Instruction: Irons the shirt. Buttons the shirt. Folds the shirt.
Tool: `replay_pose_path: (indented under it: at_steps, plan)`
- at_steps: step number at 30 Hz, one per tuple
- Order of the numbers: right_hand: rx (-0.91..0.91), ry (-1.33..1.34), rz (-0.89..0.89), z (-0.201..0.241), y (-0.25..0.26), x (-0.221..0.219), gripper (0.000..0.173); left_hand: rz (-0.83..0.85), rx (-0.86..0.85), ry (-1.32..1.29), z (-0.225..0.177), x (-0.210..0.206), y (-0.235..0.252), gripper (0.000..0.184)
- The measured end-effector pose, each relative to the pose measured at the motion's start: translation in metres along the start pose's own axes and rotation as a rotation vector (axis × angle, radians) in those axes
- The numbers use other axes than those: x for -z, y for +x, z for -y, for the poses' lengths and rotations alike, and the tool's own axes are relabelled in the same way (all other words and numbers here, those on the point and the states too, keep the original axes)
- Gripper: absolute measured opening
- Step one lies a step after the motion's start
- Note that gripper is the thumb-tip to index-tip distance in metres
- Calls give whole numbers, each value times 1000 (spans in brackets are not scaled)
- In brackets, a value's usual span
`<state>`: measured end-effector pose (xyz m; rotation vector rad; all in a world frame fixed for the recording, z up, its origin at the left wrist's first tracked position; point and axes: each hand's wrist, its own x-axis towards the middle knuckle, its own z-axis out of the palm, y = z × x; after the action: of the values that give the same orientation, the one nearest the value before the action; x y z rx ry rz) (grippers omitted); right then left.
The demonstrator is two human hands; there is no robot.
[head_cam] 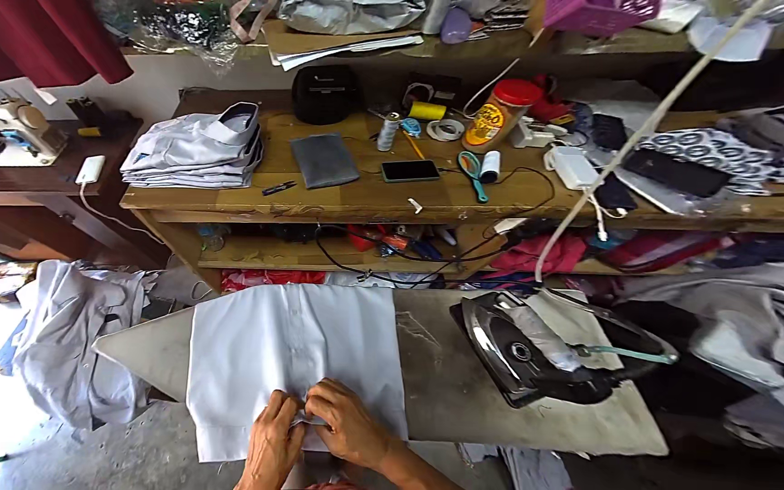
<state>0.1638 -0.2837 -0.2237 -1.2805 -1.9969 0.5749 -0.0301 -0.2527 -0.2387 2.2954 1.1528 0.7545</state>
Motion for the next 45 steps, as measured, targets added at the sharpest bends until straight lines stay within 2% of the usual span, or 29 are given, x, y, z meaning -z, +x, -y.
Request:
replay_pose_path:
  at_steps: [1, 3, 6, 8, 10, 11, 13, 17, 22, 25, 27, 28, 29, 31, 33, 36, 39, 41, 43, 45]
  plan:
    - [-11, -8, 13, -6, -4, 10, 9, 15, 16, 9, 0, 1, -2, 18]
    - [-102, -136, -78, -25, -16, 45, 13, 77, 58, 29, -2, 5, -4, 17]
    - [-451, -456, -226, -61, -38, 145, 22, 193, 78, 80, -4, 4, -8, 16]
    - [-727, -616, -206, -85, -55, 215, 47, 251, 62, 115, -2, -2, -11, 16]
    - [-950, -701, -144, -113, -78, 260, 75, 275, 24, 145, -1, -10, -14, 17]
    - [-1041, -697, -82, -125, -88, 273, 81, 278, 11, 158, 0, -13, -15, 17]
    - [-1144, -605, 46, -140, -101, 285, 78, 272, -7, 182, 2, -18, -16, 18]
    - [-1142, -559, 142, -138, -105, 285, 70, 264, -16, 234, 3, -23, -20, 18]
    - [-1138, -555, 25, -149, -130, 303, 72, 145, -69, 309, 6, -35, -25, 19]
    - [-1001, -494, -65, -172, -148, 308, 78, 219, -17, 292, 7, -30, -28, 39]
    - [-847, -488, -158, -179, -156, 306, 88, 286, 26, 225, 3, -23, -34, 58]
    - [-745, -522, -217, -180, -157, 304, 89, 299, 46, 177, 2, -20, -37, 60]
    - [-629, -574, -287, -178, -156, 301, 86, 294, 60, 117, 3, -18, -41, 54]
    - [-464, -615, -379, -163, -143, 289, 70, 233, 80, 8, 5, -19, -44, 32]
    - [-405, -558, -358, -146, -121, 262, 55, 200, 91, 7, 6, -24, -46, 23]
    - [-511, -330, -220, -143, -85, 210, 50, 152, 47, 92, 4, -34, -44, 16]
    - [-769, -144, -89, -148, -45, 170, 55, 136, -44, 189, 6, -36, -36, 18]
    - [-889, -120, -48, -157, -21, 143, 62, 137, -26, 218, 11, -24, -28, 20]
    - [-965, -169, -47, -164, 0, 121, 67, 79, 160, 240, 23, -1, -16, 32]
    - [-1017, -250, -35, -162, 17, 107, 57, -58, 442, 324, 45, 27, 0, 53]
